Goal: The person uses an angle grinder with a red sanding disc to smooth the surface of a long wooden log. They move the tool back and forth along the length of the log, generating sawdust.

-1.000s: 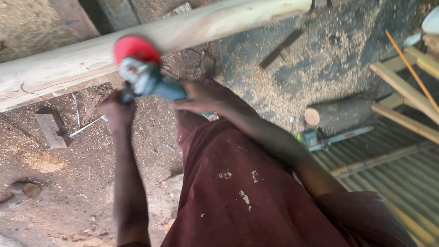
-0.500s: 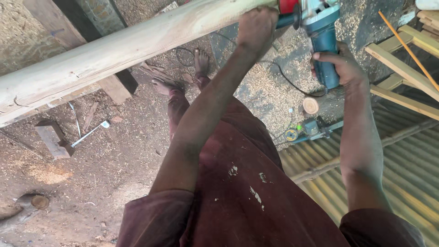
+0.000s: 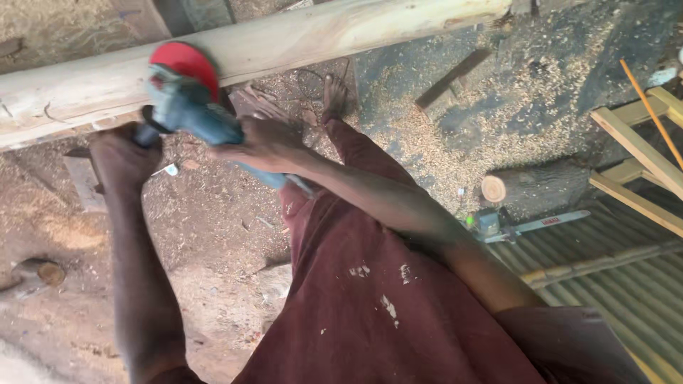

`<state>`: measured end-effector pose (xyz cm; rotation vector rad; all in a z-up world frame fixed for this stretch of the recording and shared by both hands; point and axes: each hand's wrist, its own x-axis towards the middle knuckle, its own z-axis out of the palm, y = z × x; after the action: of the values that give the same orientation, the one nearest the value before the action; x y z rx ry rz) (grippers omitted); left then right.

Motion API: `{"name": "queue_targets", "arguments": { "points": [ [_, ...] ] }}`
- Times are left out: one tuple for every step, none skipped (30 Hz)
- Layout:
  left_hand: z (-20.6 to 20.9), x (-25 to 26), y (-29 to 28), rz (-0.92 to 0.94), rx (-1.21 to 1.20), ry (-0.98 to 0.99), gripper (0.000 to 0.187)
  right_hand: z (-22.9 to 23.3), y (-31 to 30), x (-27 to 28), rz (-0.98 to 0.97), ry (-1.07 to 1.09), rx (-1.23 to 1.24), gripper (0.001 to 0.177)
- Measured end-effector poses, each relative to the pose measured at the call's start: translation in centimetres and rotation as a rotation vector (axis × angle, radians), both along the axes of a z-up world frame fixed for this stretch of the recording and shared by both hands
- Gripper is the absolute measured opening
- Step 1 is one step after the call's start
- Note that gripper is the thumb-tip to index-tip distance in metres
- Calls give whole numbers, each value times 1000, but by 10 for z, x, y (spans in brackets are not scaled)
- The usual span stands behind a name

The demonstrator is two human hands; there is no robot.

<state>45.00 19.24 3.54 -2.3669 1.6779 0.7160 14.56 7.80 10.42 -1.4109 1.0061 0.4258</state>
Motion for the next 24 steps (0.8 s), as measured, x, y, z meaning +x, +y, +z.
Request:
{"name": "queue_targets", "arguments": {
  "points": [
    [4, 10, 7, -33, 8, -42, 27, 3, 1, 8, 3, 9, 36, 60],
    [4, 11, 4, -71, 10, -82, 26, 6, -2, 10, 1, 20, 65, 58],
    [0, 2, -5, -109, 11, -122, 26, 10, -8, 0, -1, 31, 93, 55],
    [-8, -19, -17, -131, -86, 2, 21, 12, -14, -22, -129, -161, 94, 56],
    [-14, -42, -31, -153, -182, 126, 25, 14, -20, -46, -256, -354, 94, 56],
    [-24, -73, -50, -262, -69, 59, 17, 16, -26, -82, -294, -348, 45, 54],
    [-28, -106, -60, -272, -447, 408, 40, 18, -27, -110, -414, -435, 31, 52],
    [-40, -145, -85, -303, -184, 270, 35, 22, -39, -149, -426, -38, 211, 51],
    [-48, -186, -107, -359, -132, 134, 18, 29, -46, -189, -589, -200, 240, 57],
    [-54, -226, -129, -298, -71, 332, 21, 35, -51, -224, -539, -184, 67, 58],
    [-59, -272, -154, -354, -81, 341, 27, 42, -61, -260, -649, -94, 192, 60],
    [-61, -315, -177, -401, -202, 336, 16, 51, -62, -295, -735, -45, 181, 64],
    [-59, -355, -199, -464, -243, 328, 6, 55, -70, -323, -836, 24, 209, 62],
    [-54, -389, -222, -434, -246, 419, 15, 62, -77, -348, -862, 77, 163, 57],
    [-47, -420, -236, -457, -330, 464, 26, 67, -82, -367, -887, 131, 118, 52],
    [-39, -444, -247, -438, -271, 429, 25, 71, -86, -382, -917, 116, 119, 52],
    [-30, -464, -248, -433, -284, 401, 21, 75, -85, -394, -948, 100, 119, 51],
    [-25, -474, -245, -419, -295, 369, 18, 79, -83, -400, -969, 83, 123, 50],
    [-22, -475, -242, -442, -305, 388, 25, 80, -82, -401, -963, 81, 141, 50],
    [-21, -467, -237, -469, -320, 400, 35, 77, -83, -396, -957, 70, 155, 51],
    [-22, -452, -228, -496, -334, 412, 47, 73, -85, -386, -952, 60, 170, 52],
    [-26, -429, -216, -459, -339, 441, 22, 68, -80, -372, -938, 92, 195, 53],
    [-32, -404, -207, -422, -345, 471, 18, 61, -72, -354, -923, 124, 219, 54],
    [-38, -367, -183, -302, -438, 576, 21, 50, -68, -329, -881, 111, 211, 60]
  ]
}}
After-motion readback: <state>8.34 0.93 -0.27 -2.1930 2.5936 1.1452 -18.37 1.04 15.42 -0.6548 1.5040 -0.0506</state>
